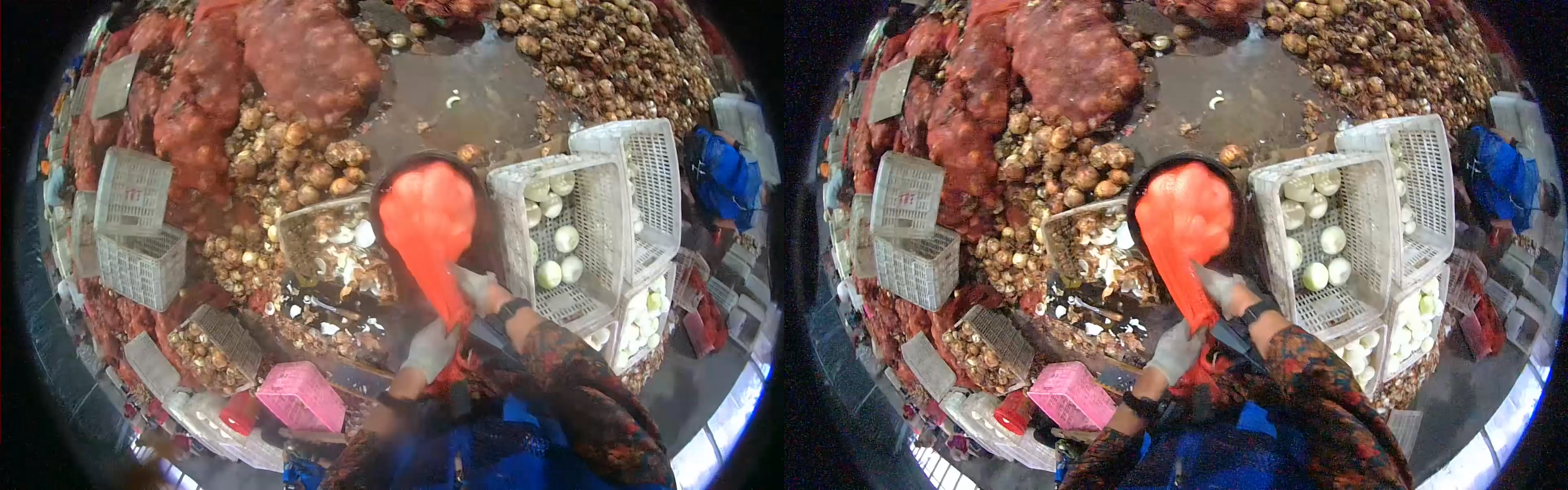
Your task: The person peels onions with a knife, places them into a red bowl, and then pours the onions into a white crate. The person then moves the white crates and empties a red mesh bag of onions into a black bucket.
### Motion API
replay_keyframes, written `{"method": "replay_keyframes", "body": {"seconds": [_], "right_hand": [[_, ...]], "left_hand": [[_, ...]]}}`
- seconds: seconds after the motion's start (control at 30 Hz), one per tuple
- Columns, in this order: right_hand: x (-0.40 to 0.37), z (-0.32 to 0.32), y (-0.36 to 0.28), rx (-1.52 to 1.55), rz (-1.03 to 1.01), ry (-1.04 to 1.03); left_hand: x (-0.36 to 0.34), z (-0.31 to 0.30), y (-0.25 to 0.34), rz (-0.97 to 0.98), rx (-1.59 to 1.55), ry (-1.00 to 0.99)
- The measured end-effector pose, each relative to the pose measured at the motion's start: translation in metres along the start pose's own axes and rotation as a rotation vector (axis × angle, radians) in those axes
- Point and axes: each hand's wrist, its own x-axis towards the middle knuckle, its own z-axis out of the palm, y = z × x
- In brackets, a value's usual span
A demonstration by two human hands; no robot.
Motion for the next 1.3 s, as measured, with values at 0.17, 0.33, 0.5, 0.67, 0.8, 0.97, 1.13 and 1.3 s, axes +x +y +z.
{"method": "replay_keyframes", "body": {"seconds": [0.17,0.33,0.5,0.67,0.8,0.97,1.13,1.3], "right_hand": [[0.038,0.016,-0.007,1.076,-0.041,0.177],[0.039,0.019,-0.025,0.928,0.081,0.389],[0.085,0.039,-0.034,1.141,0.337,0.371],[0.093,0.047,-0.024,0.384,0.239,0.342],[0.166,0.107,0.001,0.663,0.199,0.447],[0.073,0.088,-0.02,1.028,0.142,0.695],[0.033,0.101,-0.019,1.958,0.242,0.709],[0.009,0.127,0.0,1.9,0.378,0.722]], "left_hand": [[0.011,0.003,-0.014,-0.134,-0.016,0.02],[0.012,-0.013,-0.047,-0.063,-0.337,0.075],[-0.002,-0.04,-0.028,-0.026,-0.55,0.04],[0.007,-0.052,-0.048,0.162,-0.267,0.029],[0.011,-0.063,-0.056,0.269,-0.128,0.008],[0.002,-0.083,-0.035,0.174,0.007,0.006],[0.004,-0.111,-0.034,0.169,0.302,0.157],[0.019,-0.12,-0.028,0.142,0.75,0.524]]}}
